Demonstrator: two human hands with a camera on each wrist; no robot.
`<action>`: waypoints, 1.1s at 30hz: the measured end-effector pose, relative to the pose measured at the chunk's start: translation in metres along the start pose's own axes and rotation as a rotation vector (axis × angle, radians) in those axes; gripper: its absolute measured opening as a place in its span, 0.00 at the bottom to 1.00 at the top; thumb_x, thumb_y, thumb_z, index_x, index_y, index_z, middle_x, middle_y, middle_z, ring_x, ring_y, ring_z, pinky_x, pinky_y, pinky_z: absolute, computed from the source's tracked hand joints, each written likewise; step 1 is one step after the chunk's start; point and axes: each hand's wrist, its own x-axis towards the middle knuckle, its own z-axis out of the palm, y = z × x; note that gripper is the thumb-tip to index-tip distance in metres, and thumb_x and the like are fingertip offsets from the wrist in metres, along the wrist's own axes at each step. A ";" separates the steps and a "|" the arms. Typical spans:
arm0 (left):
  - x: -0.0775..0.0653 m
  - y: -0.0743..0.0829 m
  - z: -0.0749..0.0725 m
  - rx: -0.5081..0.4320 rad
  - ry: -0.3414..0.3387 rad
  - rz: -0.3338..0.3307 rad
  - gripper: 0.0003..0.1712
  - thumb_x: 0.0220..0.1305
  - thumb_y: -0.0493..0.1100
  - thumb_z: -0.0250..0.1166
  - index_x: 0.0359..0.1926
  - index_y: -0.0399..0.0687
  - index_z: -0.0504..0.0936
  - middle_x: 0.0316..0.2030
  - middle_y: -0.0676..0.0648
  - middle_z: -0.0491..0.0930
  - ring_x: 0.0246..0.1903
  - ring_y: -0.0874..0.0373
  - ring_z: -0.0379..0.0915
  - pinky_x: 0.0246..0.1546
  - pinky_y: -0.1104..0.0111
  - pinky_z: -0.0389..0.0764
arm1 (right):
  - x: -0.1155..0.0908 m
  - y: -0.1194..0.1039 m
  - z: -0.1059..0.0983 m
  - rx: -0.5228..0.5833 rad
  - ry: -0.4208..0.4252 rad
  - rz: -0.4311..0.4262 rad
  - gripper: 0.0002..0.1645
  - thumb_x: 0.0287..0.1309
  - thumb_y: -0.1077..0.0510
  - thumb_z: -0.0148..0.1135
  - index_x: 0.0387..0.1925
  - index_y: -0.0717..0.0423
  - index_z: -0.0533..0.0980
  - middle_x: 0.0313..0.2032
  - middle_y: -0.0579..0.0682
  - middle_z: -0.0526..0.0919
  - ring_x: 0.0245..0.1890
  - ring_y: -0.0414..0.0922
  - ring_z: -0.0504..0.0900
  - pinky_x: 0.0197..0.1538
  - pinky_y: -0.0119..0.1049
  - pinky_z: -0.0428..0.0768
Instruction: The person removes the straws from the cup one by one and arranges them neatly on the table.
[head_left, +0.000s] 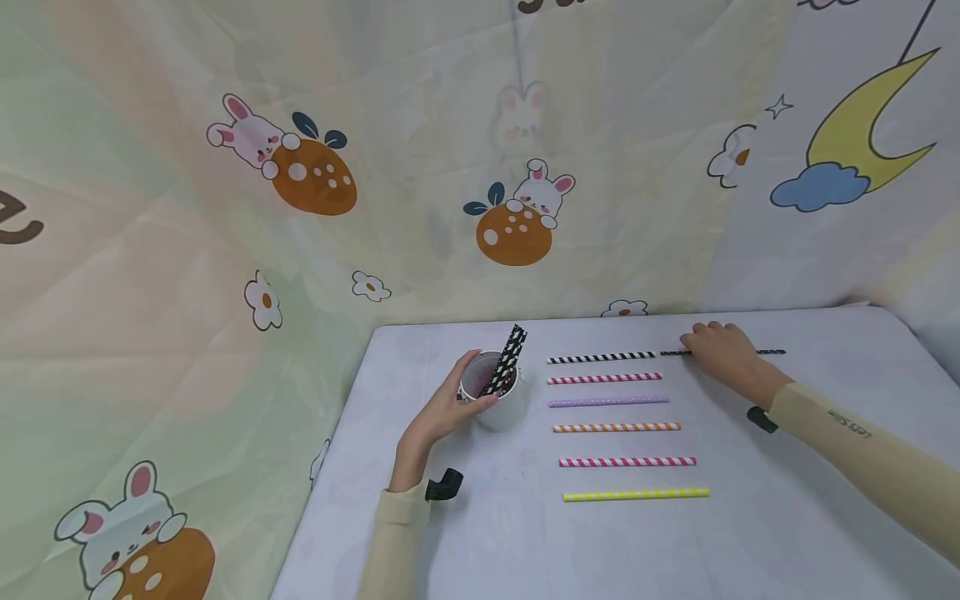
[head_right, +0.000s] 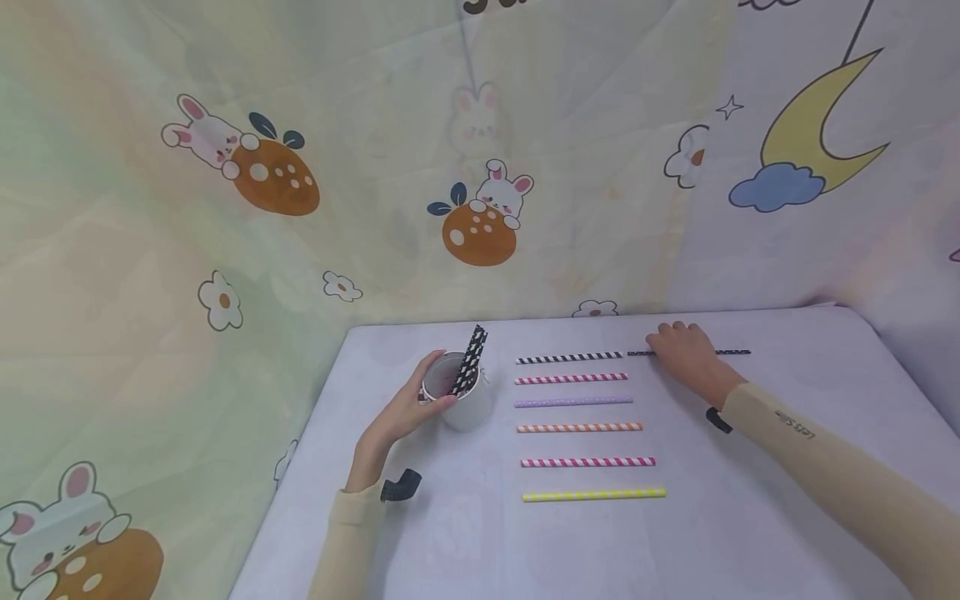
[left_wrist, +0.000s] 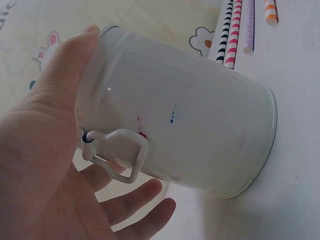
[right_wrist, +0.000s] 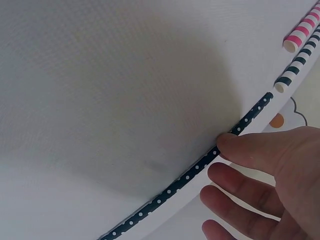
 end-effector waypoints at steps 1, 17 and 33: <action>0.000 0.000 0.000 -0.002 0.000 0.001 0.50 0.58 0.58 0.73 0.75 0.74 0.55 0.69 0.49 0.67 0.67 0.50 0.65 0.67 0.46 0.64 | 0.000 0.000 0.000 0.003 -0.004 0.002 0.05 0.60 0.69 0.63 0.39 0.64 0.80 0.33 0.61 0.81 0.34 0.57 0.81 0.37 0.54 0.81; 0.002 -0.001 0.001 0.013 -0.001 -0.008 0.51 0.58 0.59 0.73 0.76 0.72 0.54 0.69 0.49 0.67 0.67 0.49 0.65 0.67 0.44 0.64 | -0.001 0.007 -0.005 0.119 -0.018 0.055 0.08 0.59 0.65 0.65 0.40 0.65 0.79 0.32 0.60 0.80 0.32 0.58 0.80 0.34 0.53 0.80; 0.001 -0.001 0.000 0.022 0.006 -0.017 0.51 0.57 0.62 0.73 0.75 0.77 0.54 0.68 0.51 0.67 0.67 0.51 0.65 0.67 0.46 0.65 | 0.005 -0.007 -0.031 0.634 -0.056 0.091 0.24 0.63 0.52 0.68 0.50 0.68 0.78 0.45 0.66 0.82 0.46 0.61 0.80 0.51 0.57 0.77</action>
